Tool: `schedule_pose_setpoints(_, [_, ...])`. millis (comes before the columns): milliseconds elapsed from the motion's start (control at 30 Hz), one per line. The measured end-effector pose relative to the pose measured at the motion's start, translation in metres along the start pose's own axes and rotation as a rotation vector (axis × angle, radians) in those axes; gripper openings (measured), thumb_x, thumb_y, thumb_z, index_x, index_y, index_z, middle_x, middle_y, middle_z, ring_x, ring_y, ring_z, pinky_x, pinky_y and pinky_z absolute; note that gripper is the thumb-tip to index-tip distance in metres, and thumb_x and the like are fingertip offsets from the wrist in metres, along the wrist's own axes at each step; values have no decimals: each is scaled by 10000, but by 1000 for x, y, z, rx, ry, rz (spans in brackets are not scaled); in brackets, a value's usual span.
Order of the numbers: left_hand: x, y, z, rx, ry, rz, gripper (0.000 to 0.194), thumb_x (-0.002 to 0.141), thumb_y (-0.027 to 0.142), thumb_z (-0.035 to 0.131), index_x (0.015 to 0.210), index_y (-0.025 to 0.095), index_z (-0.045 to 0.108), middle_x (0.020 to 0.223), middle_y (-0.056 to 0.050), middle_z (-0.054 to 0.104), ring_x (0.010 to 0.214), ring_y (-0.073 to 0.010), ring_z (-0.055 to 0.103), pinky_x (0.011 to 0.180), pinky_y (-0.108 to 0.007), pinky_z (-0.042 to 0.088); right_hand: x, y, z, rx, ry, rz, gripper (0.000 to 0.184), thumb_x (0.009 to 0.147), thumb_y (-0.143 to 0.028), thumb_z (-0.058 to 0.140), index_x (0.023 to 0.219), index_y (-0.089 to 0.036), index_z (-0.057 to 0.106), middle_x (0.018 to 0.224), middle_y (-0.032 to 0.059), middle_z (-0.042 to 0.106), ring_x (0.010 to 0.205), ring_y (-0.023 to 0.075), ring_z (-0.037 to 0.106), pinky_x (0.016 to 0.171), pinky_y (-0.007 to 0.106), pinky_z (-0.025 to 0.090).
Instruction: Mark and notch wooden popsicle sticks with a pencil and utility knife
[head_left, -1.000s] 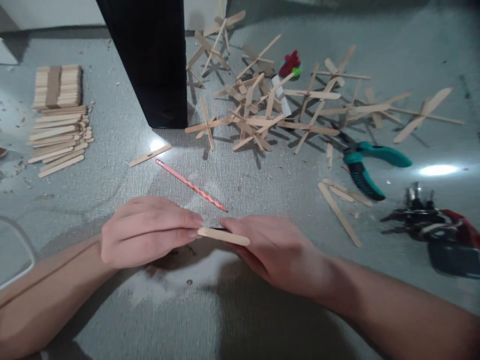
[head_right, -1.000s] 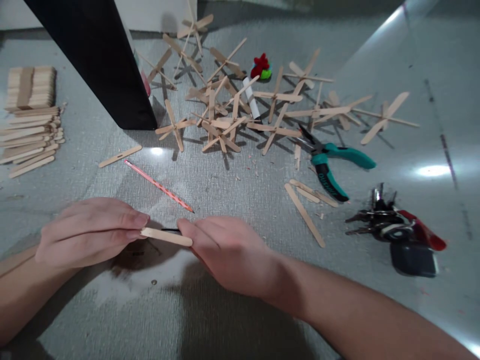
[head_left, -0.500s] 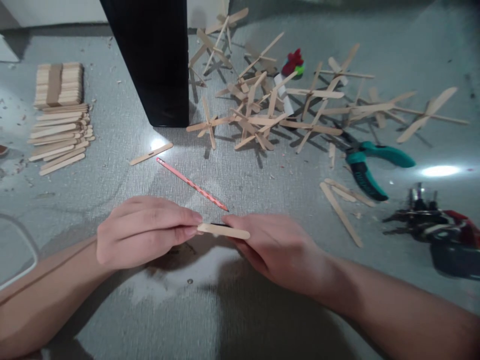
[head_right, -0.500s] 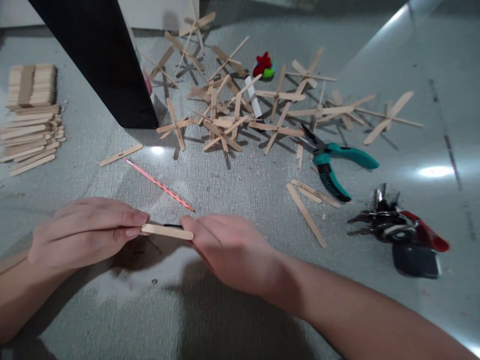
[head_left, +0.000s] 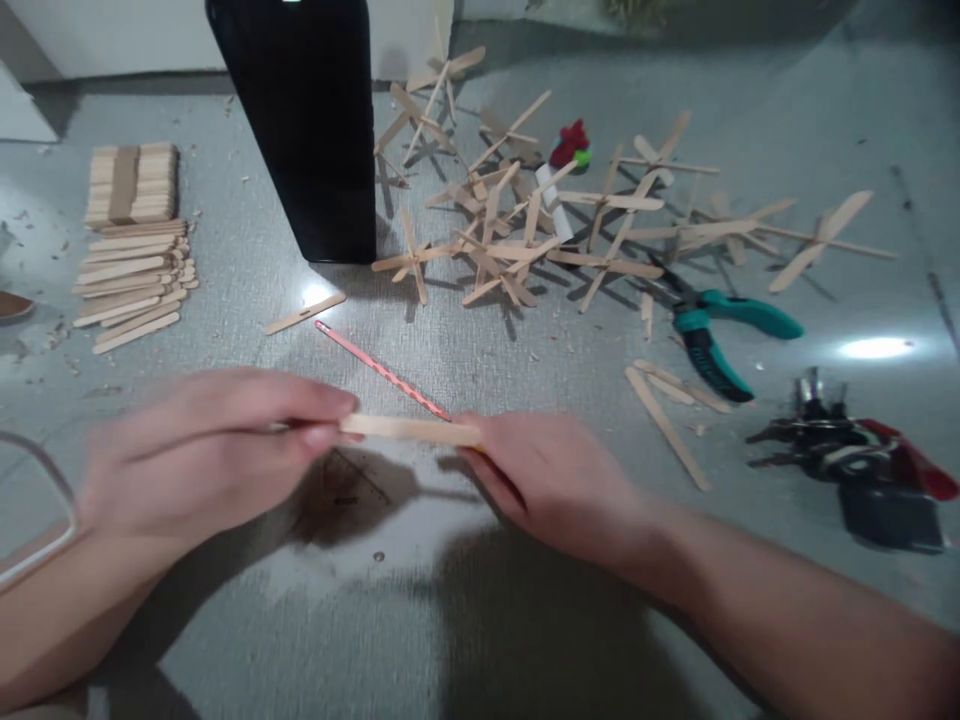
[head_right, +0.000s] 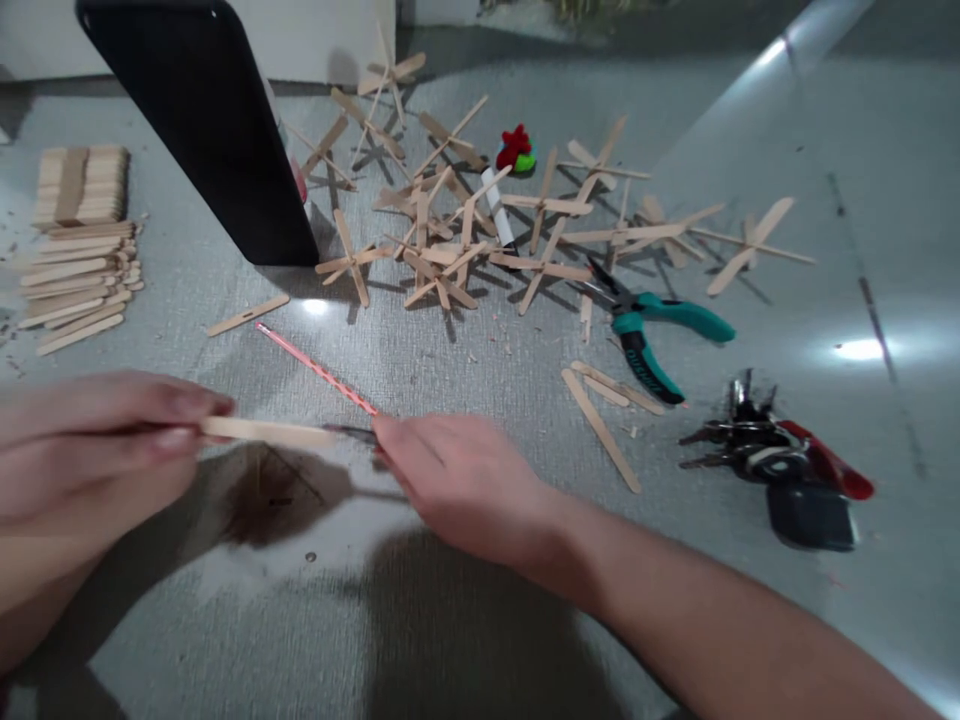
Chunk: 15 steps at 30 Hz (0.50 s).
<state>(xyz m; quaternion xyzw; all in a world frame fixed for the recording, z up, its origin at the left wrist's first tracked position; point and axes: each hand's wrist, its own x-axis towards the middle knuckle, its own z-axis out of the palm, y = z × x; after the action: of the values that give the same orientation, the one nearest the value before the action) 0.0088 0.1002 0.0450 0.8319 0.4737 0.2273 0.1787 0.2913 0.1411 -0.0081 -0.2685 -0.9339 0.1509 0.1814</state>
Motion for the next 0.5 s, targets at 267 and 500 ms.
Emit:
schedule_pose_setpoints(267, [13,6,4,52,392,155,120,967,160,711,895,248,673,892,43,825,716,-118,790,684,-226,686,-1,-3,6,-201,81,-92,194,1069,-167,480,1094,-135,669,703,17,694,610,178,621,555,332,374])
schedule_pose_setpoints(500, [14,-3,4,30,380,295,112,942,134,753,880,192,680,954,-7,829,800,-114,801,801,-207,695,-3,-1,7,-220,34,-71,193,1053,-154,507,1166,-101,654,790,50,748,659,203,678,571,346,445])
